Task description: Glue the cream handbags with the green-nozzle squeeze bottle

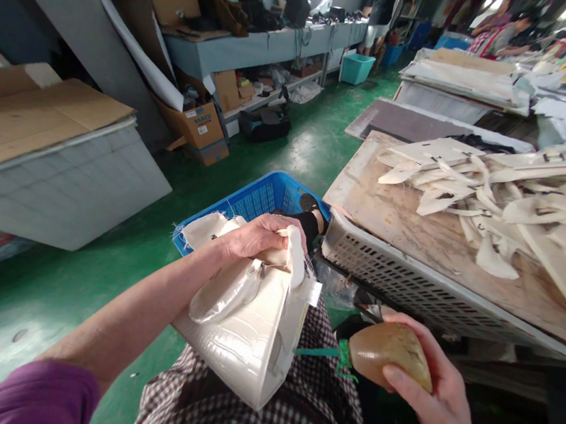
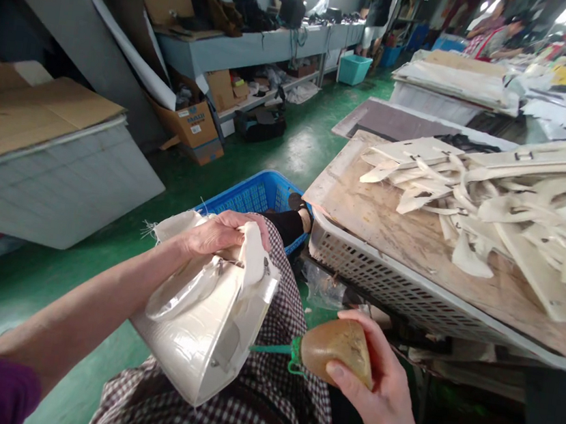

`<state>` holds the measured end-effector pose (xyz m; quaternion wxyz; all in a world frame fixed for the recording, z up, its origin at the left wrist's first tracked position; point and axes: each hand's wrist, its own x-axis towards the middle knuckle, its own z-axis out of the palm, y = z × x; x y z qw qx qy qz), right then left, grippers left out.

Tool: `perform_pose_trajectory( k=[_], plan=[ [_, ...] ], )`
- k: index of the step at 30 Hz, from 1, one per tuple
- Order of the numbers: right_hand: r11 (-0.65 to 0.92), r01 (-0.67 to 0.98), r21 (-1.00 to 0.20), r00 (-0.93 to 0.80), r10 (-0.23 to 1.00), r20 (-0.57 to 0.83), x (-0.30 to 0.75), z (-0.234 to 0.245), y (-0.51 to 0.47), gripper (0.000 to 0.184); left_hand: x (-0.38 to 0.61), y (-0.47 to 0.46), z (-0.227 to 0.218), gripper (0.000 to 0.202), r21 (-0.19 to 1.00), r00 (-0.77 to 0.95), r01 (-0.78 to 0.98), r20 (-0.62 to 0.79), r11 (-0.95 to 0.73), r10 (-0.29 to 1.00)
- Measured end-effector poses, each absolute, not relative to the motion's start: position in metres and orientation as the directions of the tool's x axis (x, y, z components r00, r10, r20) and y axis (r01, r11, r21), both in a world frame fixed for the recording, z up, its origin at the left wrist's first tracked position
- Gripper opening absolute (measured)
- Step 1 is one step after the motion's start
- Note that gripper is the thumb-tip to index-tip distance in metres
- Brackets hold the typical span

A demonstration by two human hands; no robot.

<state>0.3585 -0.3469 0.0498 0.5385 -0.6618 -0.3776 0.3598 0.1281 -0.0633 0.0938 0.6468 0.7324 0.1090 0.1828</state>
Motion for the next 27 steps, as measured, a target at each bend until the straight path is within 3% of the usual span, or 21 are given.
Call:
perform_pose_trajectory(
  k=[5,11,16,27],
  plan=[
    [-0.140,0.100,-0.985,0.524,0.849,-0.067,0.353,0.050,-0.346,0.046,0.129,-0.064,0.095,0.053,0.986,0.901,-0.082,0.136,-0.147,0.411],
    [-0.103,0.158,-0.982,0.366,0.930,-0.039,0.353,0.054,-0.351,0.045,0.129,-0.066,0.094,0.052,0.985,0.903,-0.072,0.131,-0.156,0.410],
    [-0.088,0.159,-0.983,0.408,0.913,-0.016,0.352,0.052,-0.357,0.045,0.128,-0.066,0.093,0.053,0.986,0.894,-0.067,0.128,-0.155,0.429],
    [-0.162,0.077,-0.984,0.435,0.894,-0.113,0.342,0.059,-0.353,0.046,0.132,-0.068,0.093,0.052,0.979,0.906,-0.066,0.140,-0.194,0.399]
  ],
)
